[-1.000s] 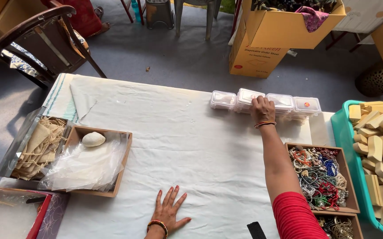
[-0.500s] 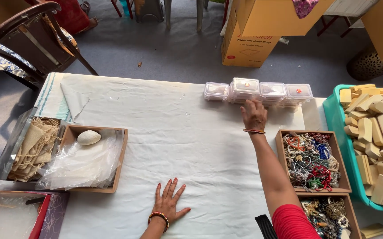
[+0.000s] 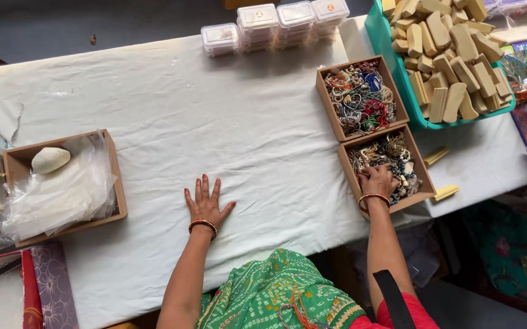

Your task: The person places small jewelry items into clear plastic bags, then transfers them into small beige cloth pouches. They tie the pouches closed and place them into clear plastic containers, stacking the finished containers on the table.

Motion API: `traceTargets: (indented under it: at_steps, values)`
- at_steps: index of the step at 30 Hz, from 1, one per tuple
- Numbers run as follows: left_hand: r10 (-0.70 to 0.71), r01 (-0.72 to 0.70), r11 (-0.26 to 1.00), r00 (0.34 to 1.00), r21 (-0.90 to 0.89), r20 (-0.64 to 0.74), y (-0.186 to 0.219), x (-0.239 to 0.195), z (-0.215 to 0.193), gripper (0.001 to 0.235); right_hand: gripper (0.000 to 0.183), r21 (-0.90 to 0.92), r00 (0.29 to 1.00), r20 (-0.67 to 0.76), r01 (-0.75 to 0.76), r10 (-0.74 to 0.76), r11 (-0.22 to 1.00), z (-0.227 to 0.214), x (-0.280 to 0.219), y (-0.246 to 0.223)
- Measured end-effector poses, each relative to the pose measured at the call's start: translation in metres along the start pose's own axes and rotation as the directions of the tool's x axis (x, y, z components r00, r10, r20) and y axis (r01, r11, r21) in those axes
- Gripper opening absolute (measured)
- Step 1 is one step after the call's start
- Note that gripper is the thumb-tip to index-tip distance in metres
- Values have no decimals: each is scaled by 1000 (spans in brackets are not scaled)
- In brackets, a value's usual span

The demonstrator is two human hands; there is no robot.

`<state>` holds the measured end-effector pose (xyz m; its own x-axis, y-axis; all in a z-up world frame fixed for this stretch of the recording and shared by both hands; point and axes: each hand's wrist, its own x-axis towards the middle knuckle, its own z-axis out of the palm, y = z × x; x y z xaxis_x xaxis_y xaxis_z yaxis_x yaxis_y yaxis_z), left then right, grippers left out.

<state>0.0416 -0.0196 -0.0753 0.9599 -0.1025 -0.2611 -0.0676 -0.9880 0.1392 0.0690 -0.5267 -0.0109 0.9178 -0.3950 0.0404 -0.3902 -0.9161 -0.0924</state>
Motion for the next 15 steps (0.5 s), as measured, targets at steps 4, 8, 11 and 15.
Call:
traceTargets:
  at_steps: [4, 8, 11, 15]
  values:
    - [49, -54, 997, 994, -55, -94, 7, -14, 1, 91, 14, 25, 991, -133, -6, 9, 1000, -20, 5, 14]
    - [118, -119, 984, 993, -136, -15, 13, -27, -21, 80, 11, 736, 987, -100, -12, 126, 677, -51, 22, 21]
    - [170, -157, 941, 985, -301, 19, 22, -34, -47, 66, 11, 939, 994, 105, -86, -40, 333, -95, 19, -7]
    - [287, -363, 748, 932, -555, -222, 48, -40, -104, 40, 17, 971, 872, 219, -151, -438, 186, -148, -11, -85]
